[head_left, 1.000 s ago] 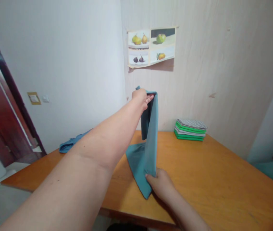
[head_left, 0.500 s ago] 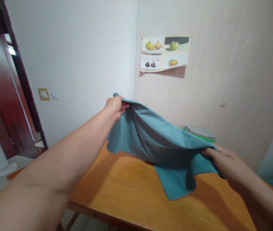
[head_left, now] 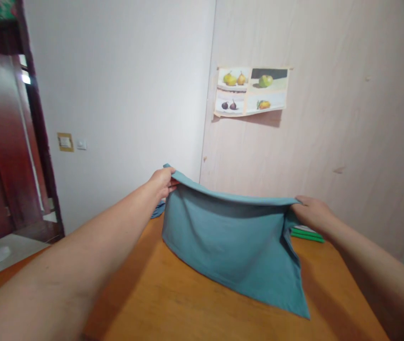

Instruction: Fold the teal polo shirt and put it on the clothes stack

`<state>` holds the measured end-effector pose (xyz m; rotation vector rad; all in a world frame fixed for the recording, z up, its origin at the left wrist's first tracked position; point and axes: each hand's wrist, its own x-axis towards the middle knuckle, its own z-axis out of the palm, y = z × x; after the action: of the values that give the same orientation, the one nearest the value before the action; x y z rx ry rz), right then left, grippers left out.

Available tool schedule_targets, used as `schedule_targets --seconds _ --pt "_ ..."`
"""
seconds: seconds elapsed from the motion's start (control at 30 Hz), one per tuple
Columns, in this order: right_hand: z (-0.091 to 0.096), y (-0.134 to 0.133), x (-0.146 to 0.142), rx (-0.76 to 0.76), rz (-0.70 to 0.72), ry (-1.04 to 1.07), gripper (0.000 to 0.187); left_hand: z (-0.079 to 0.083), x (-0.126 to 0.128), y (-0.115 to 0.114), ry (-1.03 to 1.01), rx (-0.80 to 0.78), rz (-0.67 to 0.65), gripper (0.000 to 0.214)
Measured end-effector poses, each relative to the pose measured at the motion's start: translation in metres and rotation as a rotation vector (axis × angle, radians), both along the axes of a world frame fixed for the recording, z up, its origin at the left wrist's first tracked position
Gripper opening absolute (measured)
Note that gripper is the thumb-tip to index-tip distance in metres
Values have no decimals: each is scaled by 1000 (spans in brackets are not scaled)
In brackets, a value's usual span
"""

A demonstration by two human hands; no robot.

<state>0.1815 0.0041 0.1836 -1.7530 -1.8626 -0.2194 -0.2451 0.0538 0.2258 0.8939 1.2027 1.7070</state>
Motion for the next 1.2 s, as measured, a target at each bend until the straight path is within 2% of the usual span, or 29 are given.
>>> schedule_targets --seconds 0.07,0.17,0.23,0.27,0.33,0.4,0.5,0.57,0.6,0.67,0.77,0.87,1.2 --pt "16 6 -1 4 -116 -90 33 10 -2 8 -10 42 0 8" --pt "32 1 -2 60 -279 -159 36 26 -5 8 -58 184 -25 9" --pt "29 -10 0 94 -320 -183 35 25 -7 -1 -88 283 -47 8" --pt "22 -16 2 106 -322 -197 34 18 -9 -10 -81 307 -58 7" --pt "-2 -31 8 119 -293 -233 32 -8 -12 -33 -63 332 -42 7" --pt "-38 -48 17 117 -245 -317 28 -50 -16 -66 -25 292 -72 10" --pt "-101 -77 33 106 -36 -417 16 -124 -20 -121 27 83 -86 23" --pt "-137 -96 41 43 100 -389 14 -165 -22 -153 39 -75 -140 28" --pt "-152 -105 45 -8 154 -376 14 -181 -23 -166 68 -118 -185 29" --pt "-174 -119 51 -64 201 -360 17 -198 -26 -185 194 -167 -248 30" --pt "-191 -131 61 -51 215 -329 24 -204 -31 -196 355 -182 -121 37" --pt "-198 -134 70 -7 202 -315 35 -205 -35 -198 479 -158 -21 45" --pt "-190 -159 75 -85 122 -309 31 -218 -61 -192 784 -86 -150 27"
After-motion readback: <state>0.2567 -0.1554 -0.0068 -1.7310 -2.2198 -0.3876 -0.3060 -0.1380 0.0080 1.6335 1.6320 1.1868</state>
